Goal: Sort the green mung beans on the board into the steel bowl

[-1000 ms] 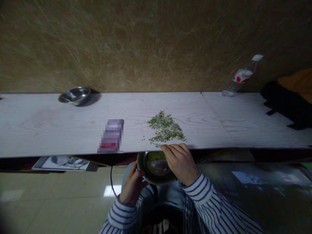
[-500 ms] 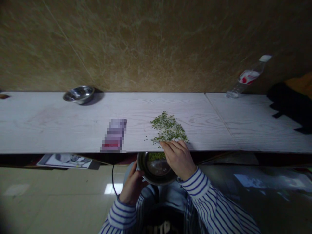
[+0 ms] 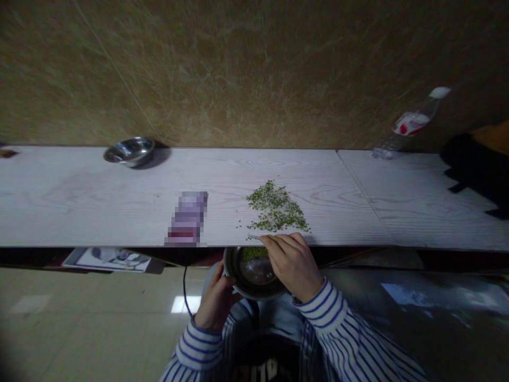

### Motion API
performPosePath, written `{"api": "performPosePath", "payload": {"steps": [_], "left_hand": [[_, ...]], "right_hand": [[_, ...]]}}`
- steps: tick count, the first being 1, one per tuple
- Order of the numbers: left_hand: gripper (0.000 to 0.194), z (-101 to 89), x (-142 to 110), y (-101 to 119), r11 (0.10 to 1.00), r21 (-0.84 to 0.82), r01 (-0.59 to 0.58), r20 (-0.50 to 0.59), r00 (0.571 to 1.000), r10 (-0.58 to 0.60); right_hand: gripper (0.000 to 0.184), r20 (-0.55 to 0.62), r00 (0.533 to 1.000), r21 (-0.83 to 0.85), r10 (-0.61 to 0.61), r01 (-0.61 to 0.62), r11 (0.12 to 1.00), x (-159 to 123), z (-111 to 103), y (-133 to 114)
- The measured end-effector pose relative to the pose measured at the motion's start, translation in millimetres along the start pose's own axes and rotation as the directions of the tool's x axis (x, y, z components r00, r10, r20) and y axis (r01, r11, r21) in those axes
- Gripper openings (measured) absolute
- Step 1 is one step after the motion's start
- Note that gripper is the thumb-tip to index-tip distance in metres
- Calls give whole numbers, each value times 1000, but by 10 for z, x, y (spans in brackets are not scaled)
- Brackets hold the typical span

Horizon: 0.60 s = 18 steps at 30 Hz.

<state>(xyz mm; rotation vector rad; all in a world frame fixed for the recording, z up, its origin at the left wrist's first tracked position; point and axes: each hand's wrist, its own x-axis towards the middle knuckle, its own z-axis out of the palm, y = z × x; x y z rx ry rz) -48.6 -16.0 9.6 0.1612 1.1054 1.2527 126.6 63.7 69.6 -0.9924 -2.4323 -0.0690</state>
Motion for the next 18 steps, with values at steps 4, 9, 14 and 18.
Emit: {"api": "performPosePath", "payload": {"steps": [4,9,14,18], "left_hand": [[56,-4,5,-9,1000,9,1,-6,1000,-1],[59,3,8,-14,1000,7,2,-4,1000,-2],[63,-4,6,-23,1000,-12,4,2,1000,-4],[62,-9,-2,-13,1000,-12,4,-12,1000,-4]], "right_hand": [[25,1,1000,-1,1,-1,1000,16,-1,-21],[25,30,999,20,-12,12,1000,6,-9,-92],[27,52,998,53,-37,34,998,-37,-47,-145],[26,13,1000,10,10,-10,1000,7,-51,-128]]}}
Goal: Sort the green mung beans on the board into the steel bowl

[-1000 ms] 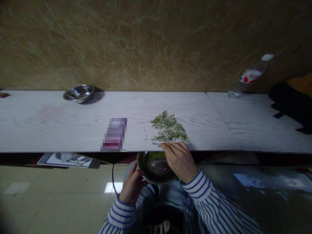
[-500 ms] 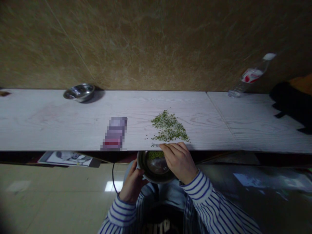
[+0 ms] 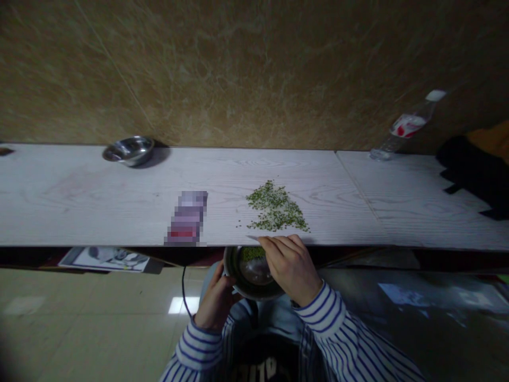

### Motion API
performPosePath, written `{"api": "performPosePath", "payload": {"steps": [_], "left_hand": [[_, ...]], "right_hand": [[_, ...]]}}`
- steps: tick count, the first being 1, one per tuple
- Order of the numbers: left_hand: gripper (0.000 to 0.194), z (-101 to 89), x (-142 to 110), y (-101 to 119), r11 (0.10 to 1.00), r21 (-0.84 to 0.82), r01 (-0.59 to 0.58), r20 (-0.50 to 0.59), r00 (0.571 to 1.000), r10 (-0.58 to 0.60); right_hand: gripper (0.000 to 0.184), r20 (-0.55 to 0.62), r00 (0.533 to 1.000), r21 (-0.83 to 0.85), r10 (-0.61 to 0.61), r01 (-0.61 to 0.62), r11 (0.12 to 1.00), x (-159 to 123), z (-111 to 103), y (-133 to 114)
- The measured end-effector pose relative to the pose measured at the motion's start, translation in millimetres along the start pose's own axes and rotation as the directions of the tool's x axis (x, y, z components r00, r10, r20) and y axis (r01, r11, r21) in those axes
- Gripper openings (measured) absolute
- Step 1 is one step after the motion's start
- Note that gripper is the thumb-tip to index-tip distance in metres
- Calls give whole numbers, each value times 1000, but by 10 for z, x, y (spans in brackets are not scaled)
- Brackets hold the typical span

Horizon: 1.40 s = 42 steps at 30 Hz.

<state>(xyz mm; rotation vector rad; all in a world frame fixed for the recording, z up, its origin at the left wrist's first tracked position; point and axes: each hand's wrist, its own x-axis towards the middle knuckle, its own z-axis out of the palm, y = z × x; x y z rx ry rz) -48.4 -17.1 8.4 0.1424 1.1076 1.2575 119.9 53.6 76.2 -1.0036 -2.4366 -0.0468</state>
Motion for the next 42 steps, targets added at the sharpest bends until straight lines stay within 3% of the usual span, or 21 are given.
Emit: {"api": "performPosePath", "payload": {"steps": [8,17,29,36,42], "left_hand": [[65,-2,-2,19,1000,4,-9,-37,999,9],[70,-14,5,12,1000,-1,-5,-35,999,5],[64,-49,18,42,1000,14,-18,-58,998,18],[64,-66,3,51,1000,-6,-31,-65,997,30],[68,-97,-17,86,999,-6,-40,-96,995,39]], "right_hand": [[26,4,998,-62,67,-66,996,160,113,-25],[24,-51,989,-191,140,-147,970,209,122,176],[23,-55,993,-111,104,-110,988,328,187,-19],[24,-74,983,-146,166,-175,974,346,225,86],[25,-8,993,-142,116,-116,983,500,270,22]]}}
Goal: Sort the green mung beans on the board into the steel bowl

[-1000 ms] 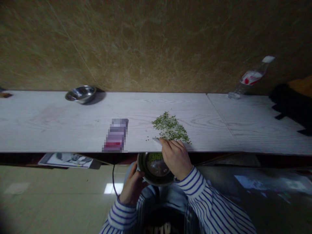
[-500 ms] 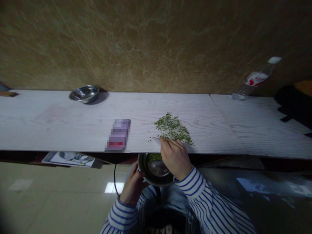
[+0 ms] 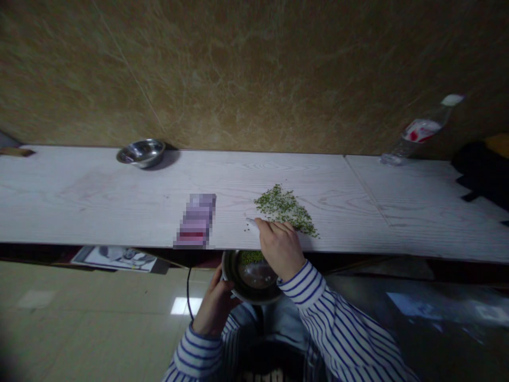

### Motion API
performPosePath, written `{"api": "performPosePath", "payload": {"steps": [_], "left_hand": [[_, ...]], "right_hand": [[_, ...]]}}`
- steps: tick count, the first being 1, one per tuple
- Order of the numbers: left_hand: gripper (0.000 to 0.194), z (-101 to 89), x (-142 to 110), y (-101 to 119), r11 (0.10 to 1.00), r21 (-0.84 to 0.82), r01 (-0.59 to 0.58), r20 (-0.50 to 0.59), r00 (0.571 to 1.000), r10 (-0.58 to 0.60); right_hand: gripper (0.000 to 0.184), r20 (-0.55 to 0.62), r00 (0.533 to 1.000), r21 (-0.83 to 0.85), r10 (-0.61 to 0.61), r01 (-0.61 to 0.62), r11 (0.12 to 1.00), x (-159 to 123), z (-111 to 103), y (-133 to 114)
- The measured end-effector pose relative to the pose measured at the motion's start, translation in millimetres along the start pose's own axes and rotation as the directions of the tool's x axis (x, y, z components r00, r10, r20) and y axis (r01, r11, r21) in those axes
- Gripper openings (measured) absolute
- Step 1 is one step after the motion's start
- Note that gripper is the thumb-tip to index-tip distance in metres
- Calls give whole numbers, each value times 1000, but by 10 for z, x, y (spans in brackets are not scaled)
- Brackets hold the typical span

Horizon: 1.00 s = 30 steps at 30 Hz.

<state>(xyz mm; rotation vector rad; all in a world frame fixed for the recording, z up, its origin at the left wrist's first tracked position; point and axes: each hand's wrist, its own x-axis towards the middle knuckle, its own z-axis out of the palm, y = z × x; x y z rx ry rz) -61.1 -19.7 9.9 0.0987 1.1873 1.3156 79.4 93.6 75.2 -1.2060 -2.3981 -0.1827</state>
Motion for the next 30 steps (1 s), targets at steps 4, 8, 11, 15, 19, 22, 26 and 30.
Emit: {"api": "performPosePath", "payload": {"steps": [4,8,11,15,19,22,26,30], "left_hand": [[72,-41,2,27,1000,-7,-9,-15,1000,8],[71,-102,23,43,1000,4,-17,-20,1000,17],[71,-145,35,50,1000,0,-20,-25,999,20],[70,-158,21,31,1000,-4,-20,-13,1000,20],[65,-111,-6,-43,1000,17,-6,23,1000,6],[62,-63,-23,-104,999,34,-5,31,1000,4],[62,6,-37,-131,996,84,-1,57,998,-4],[68,63,-26,-119,993,118,-4,46,999,-2]], "right_hand": [[26,36,997,52,-71,69,996,-5,-17,-72],[29,83,983,144,-164,151,978,-113,-99,-95],[31,106,966,203,-236,211,956,-214,-179,-90],[26,58,968,267,-242,219,938,-356,-254,-46],[24,17,991,230,-130,122,966,-494,-280,89],[22,-26,998,158,-48,52,986,-576,-298,249],[22,-70,998,98,-4,11,995,-646,-337,436],[23,-99,994,100,40,-30,994,-695,-358,539]]}}
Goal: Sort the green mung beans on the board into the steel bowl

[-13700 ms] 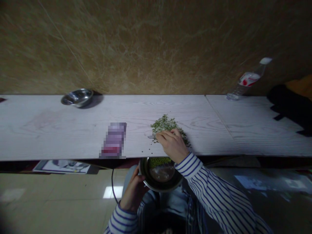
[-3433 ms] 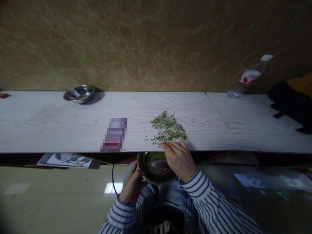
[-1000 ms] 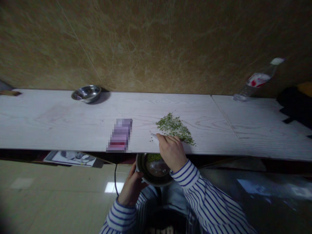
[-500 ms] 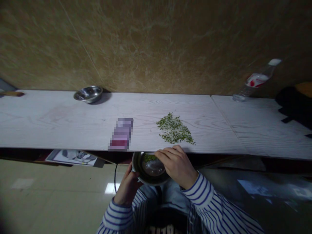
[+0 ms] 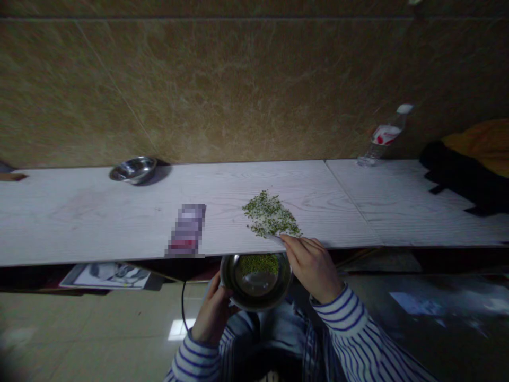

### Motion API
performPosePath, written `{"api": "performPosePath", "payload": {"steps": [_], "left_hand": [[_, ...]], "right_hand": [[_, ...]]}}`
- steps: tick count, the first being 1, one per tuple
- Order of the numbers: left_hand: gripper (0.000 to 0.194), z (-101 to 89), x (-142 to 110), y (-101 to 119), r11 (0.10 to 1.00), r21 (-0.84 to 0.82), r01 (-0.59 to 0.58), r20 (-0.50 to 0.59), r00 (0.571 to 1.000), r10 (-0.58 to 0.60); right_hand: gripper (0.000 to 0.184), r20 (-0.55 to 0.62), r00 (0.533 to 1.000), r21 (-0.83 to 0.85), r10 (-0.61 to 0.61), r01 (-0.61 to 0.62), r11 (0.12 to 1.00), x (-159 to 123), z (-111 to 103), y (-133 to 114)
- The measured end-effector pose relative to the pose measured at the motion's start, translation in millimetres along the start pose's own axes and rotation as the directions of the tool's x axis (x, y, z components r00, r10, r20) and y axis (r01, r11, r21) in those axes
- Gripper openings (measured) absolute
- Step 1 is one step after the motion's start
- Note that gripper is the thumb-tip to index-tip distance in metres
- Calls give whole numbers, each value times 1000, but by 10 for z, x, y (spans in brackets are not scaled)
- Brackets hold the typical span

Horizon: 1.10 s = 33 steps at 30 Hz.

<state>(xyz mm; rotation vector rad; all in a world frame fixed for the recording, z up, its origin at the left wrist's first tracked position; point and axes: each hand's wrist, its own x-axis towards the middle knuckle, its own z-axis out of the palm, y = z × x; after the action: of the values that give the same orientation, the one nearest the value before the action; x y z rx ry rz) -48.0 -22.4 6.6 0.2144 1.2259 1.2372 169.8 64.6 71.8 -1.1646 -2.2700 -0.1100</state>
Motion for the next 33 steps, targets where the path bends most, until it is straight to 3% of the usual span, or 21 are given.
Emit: {"api": "performPosePath", "payload": {"steps": [9,13,22,29,33], "left_hand": [[71,-2,69,-138,998,28,61,8,998,-61],[71,68,54,-162,999,15,46,-46,998,-46],[70,243,19,-115,993,101,60,-43,998,-55],[75,305,-28,-224,994,92,65,-14,998,-64],[74,311,-71,-285,993,93,78,-35,997,-75]], "right_hand": [[22,-60,996,-6,59,-60,998,-66,-86,260],[22,-75,994,-16,75,-77,997,-72,-104,376],[24,-108,985,-59,133,-140,988,-147,-185,615],[23,-57,988,-67,141,-145,987,-177,-227,751],[22,13,997,11,82,-82,997,-112,-223,683]]}}
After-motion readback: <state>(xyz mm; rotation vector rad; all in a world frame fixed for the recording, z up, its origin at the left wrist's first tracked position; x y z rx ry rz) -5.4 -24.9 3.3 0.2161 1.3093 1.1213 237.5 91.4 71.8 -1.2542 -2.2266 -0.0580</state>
